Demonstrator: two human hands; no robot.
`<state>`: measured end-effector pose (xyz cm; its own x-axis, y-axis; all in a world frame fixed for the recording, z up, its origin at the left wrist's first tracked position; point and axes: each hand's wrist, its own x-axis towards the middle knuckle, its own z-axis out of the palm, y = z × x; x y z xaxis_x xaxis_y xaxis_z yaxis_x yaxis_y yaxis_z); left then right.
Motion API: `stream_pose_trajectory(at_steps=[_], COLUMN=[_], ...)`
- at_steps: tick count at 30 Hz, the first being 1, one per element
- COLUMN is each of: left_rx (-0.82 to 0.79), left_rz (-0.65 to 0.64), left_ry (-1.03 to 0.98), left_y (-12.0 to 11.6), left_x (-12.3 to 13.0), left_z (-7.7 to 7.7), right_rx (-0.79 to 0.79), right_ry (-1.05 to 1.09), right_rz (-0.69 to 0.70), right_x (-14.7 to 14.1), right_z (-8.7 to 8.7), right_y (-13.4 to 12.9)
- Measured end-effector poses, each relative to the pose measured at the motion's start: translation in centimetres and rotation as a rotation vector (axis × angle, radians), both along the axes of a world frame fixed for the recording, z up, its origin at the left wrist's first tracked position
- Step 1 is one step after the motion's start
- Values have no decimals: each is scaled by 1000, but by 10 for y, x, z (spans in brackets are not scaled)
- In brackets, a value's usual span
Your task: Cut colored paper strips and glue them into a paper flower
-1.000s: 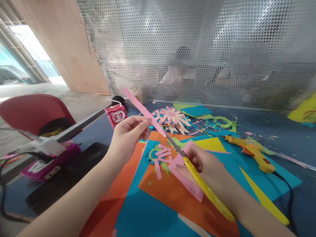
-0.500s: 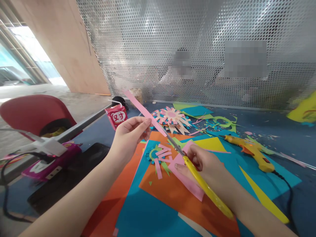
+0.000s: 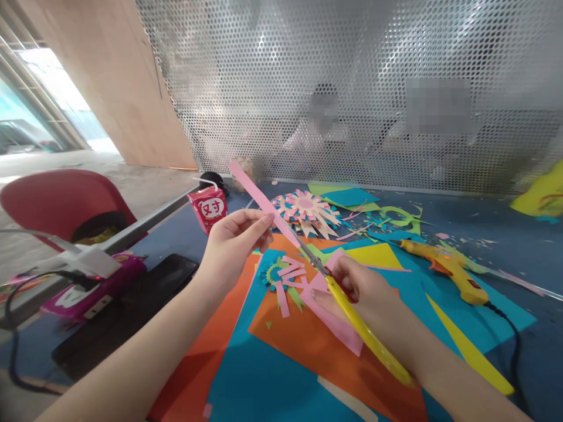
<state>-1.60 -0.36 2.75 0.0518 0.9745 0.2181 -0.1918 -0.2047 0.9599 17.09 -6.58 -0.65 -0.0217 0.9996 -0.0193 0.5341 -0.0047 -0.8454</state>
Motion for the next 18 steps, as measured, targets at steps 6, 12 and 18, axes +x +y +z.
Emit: stream_pose_trajectory(at_steps=[6,12,18], left_rx=[-15,-22,-28], left_rz=[4,-8,-25], left_ry=[-11,-9,-17], left_y=[1,0,1], left_x=[0,0,0], left_z=[0,-1,-1], right_rx=[-94,-108,-88], right_ry=[24,11,40], right_rz=[-28,-18,-5], right_x=[-2,-1,-2], right_z=[2,3,6], right_y=[-2,-2,-4])
